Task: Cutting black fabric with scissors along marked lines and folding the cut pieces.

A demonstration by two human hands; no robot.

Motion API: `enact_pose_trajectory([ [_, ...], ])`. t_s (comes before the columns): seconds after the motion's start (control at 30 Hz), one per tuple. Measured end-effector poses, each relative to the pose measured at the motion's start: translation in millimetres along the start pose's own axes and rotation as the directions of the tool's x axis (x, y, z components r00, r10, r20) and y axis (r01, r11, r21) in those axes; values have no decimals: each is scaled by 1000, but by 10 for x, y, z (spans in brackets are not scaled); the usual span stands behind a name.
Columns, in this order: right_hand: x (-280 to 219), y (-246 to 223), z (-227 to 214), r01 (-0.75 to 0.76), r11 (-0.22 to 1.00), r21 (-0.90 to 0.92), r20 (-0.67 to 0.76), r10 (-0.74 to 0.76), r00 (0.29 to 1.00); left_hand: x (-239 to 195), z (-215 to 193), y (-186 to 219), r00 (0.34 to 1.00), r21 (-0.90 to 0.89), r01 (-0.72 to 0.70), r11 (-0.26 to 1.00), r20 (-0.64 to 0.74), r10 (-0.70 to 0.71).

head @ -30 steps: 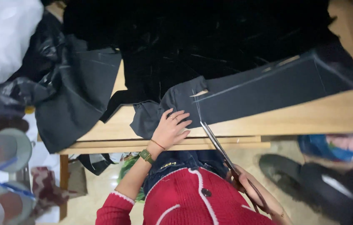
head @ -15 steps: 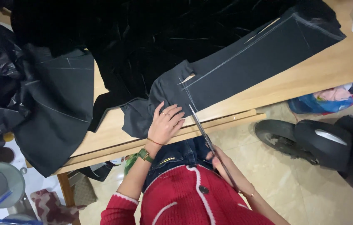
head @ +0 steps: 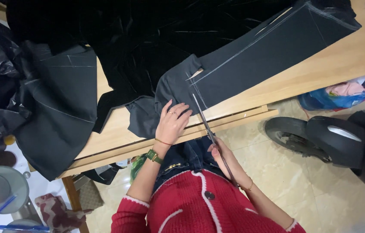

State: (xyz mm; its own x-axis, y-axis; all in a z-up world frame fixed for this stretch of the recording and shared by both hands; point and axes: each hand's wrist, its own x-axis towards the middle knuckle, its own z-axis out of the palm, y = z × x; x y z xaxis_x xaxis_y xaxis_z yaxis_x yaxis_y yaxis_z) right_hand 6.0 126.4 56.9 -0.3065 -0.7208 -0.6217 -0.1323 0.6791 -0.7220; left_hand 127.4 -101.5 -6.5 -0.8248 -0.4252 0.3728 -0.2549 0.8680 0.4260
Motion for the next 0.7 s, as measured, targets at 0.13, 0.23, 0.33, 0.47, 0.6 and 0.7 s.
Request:
enact_pose_trajectory([
  [0.13,-53,-148,-11,-9,1000,9,3,9,1000,-18,20,-20,1000,4,1,1000,26,-1],
  [0.23,-81,-229,4,-39,999,-9,2,39,999,-12,-1,-4,1000,10,0,1000,27,0],
  [0.33,-113,-326,10,-62,997,-34,0,62,998,-11,-18,5,1000,14,1,1000,25,-1],
  [0.47,-127,-474,-43,-106,994,11,-25,106,994,2,-39,20,999,19,8,1000,35,-9],
  [0.6,-46,-261,13,-115,989,94,-46,120,992,8,-29,13,1000,28,5,1000,26,-6],
  [0.7,-48,-233,1,-76,991,113,-45,81,996,24,-56,39,1000,25,8,1000,24,-9],
])
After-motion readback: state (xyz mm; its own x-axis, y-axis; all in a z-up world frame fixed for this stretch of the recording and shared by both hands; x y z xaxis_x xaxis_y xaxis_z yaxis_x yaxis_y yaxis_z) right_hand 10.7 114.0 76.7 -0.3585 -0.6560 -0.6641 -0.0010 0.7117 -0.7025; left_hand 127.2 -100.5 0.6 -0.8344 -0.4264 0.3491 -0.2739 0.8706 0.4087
